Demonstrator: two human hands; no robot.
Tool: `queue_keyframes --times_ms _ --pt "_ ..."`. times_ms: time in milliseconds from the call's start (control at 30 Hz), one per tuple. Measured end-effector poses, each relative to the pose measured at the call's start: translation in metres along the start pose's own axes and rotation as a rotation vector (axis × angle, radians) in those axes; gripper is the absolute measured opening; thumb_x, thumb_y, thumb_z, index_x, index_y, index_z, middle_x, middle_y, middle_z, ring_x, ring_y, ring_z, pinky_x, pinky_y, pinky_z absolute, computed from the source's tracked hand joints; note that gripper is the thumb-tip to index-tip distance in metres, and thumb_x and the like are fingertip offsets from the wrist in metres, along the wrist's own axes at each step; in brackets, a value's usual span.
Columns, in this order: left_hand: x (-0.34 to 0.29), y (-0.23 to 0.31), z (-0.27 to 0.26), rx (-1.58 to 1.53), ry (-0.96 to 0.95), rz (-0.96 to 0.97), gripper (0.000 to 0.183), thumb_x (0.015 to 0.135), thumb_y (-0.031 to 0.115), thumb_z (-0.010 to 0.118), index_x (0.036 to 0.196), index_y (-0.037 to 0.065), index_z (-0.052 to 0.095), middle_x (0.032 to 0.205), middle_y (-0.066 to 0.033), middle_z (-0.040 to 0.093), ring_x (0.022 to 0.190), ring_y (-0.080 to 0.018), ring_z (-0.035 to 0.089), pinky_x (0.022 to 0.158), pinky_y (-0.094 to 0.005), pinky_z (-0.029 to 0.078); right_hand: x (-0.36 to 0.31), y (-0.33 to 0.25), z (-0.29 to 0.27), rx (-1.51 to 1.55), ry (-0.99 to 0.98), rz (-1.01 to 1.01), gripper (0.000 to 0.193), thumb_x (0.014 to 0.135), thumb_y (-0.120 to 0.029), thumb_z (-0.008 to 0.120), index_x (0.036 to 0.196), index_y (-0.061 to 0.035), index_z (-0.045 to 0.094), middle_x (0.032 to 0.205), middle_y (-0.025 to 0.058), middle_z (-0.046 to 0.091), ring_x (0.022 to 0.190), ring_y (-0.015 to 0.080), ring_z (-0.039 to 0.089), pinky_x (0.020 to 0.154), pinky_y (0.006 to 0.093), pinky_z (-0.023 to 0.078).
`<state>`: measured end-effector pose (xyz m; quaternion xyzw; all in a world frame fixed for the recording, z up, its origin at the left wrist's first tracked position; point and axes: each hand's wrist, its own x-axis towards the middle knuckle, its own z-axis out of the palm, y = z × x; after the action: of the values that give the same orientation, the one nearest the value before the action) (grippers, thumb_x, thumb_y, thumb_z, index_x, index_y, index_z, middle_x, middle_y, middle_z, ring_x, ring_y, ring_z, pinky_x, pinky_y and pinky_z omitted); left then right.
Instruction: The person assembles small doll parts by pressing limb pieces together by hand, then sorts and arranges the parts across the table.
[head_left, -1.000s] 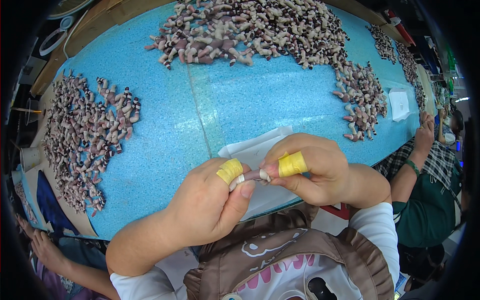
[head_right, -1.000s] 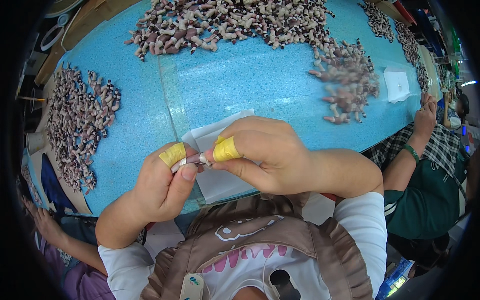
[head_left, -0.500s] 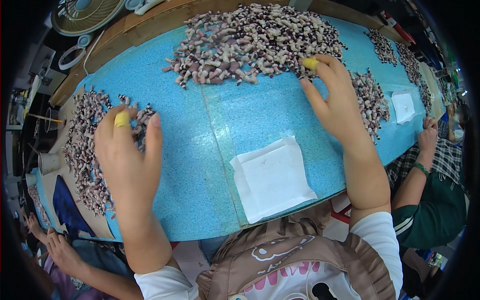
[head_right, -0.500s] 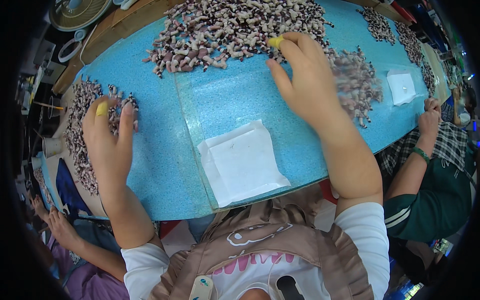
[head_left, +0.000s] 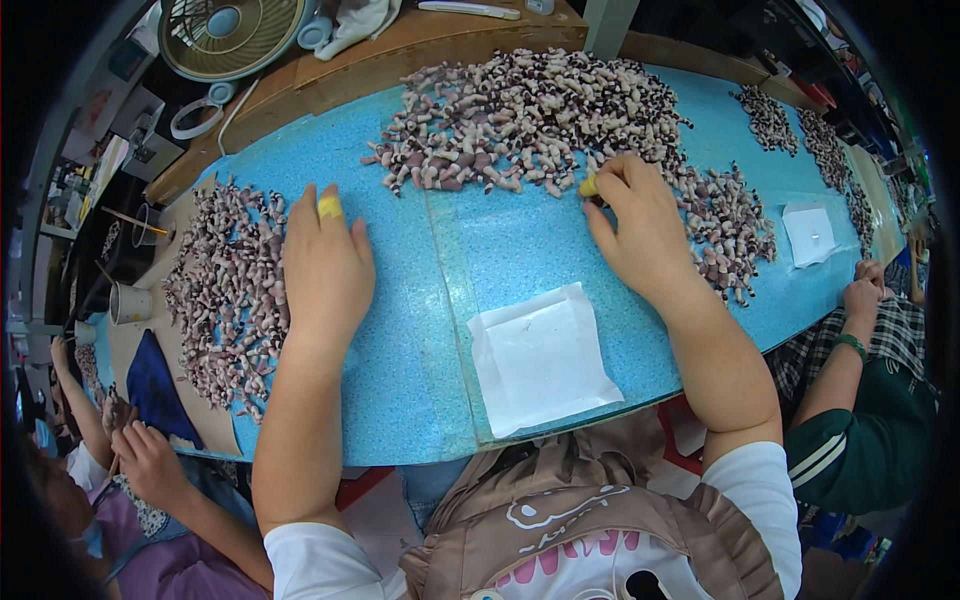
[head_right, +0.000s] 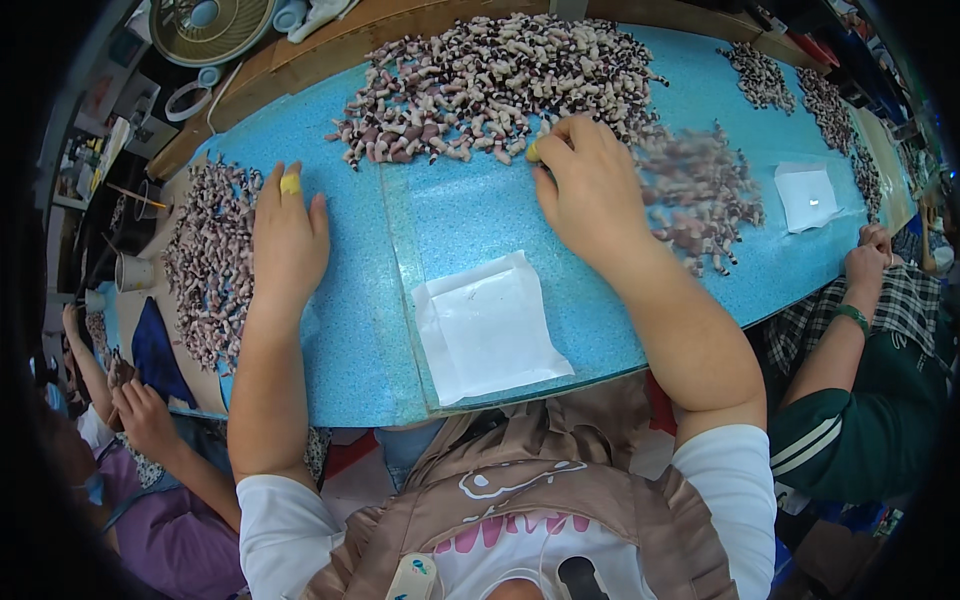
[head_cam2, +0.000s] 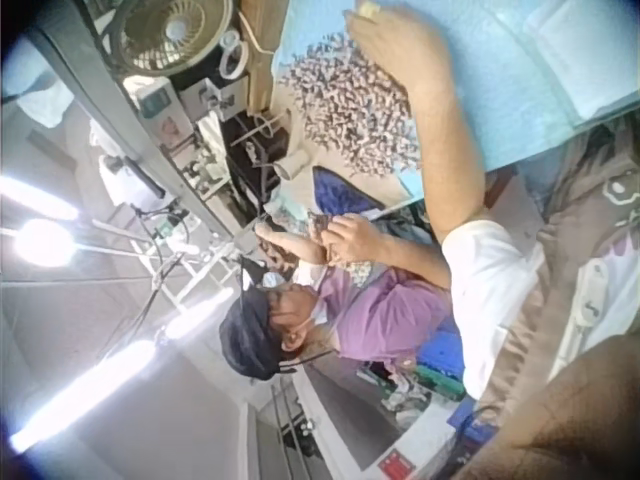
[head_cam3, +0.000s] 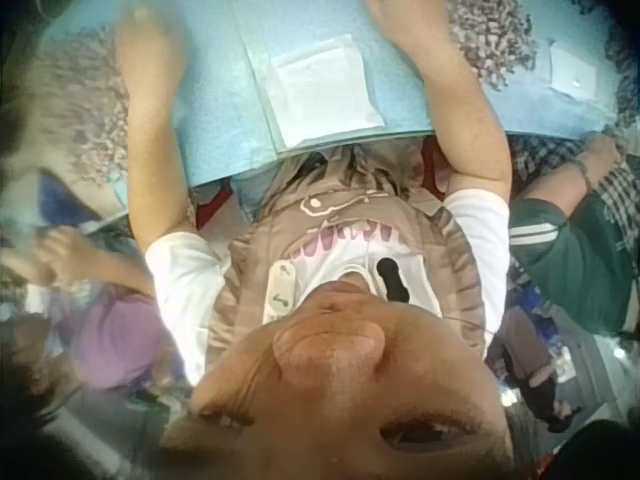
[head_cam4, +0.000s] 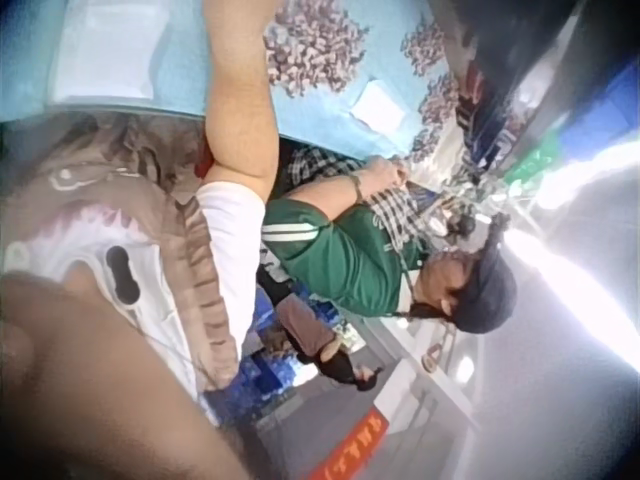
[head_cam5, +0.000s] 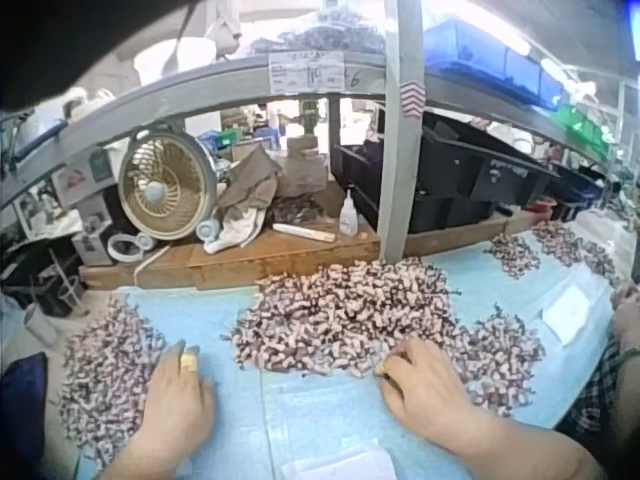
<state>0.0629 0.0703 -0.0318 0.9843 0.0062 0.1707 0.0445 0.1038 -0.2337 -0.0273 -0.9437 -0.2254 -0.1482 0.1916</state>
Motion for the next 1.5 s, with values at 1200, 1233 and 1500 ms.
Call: queue_keyframes --times_ms 1200,1233,1500 --pt "-0.061 -0.055 -0.009 -0.073 -0.088 -0.557 0.106 0.067 0.069 0.070 0.148 0.016 0.027 0.154 -0.0273 0.002 0.138 -0.0555 -0.002 0.106 -0.0700 0.004 -0.009 -0.011 0.008 -0.111 0.118 -0.200 0.023 0.076 -0.013 0.068 0.098 -0.0075 0.062 0.098 0.0092 0.058 0.104 0.0277 0.051 0.096 0.0432 0.031" --pt "-0.052 -0.060 -0.006 -0.075 -0.086 -0.556 0.106 0.067 0.069 0.070 0.148 0.016 0.027 0.154 -0.0273 0.002 0.138 -0.0555 -0.002 0.106 -0.0700 0.004 -0.009 -0.011 0.008 -0.113 0.122 -0.193 0.024 0.076 -0.013 0.069 0.098 -0.0075 0.062 0.098 0.0093 0.058 0.104 0.0277 0.051 0.095 0.0432 0.032" --pt "-0.019 -0.044 -0.014 0.036 0.103 -0.505 0.083 0.075 0.033 0.074 0.144 0.013 0.033 0.154 -0.0227 0.011 0.139 -0.0526 0.005 0.108 -0.0676 0.006 -0.007 -0.008 0.008 -0.145 0.146 -0.178 0.024 0.072 -0.015 0.071 0.094 -0.0081 0.064 0.095 0.0069 0.060 0.101 0.0257 0.052 0.093 0.0432 0.032"
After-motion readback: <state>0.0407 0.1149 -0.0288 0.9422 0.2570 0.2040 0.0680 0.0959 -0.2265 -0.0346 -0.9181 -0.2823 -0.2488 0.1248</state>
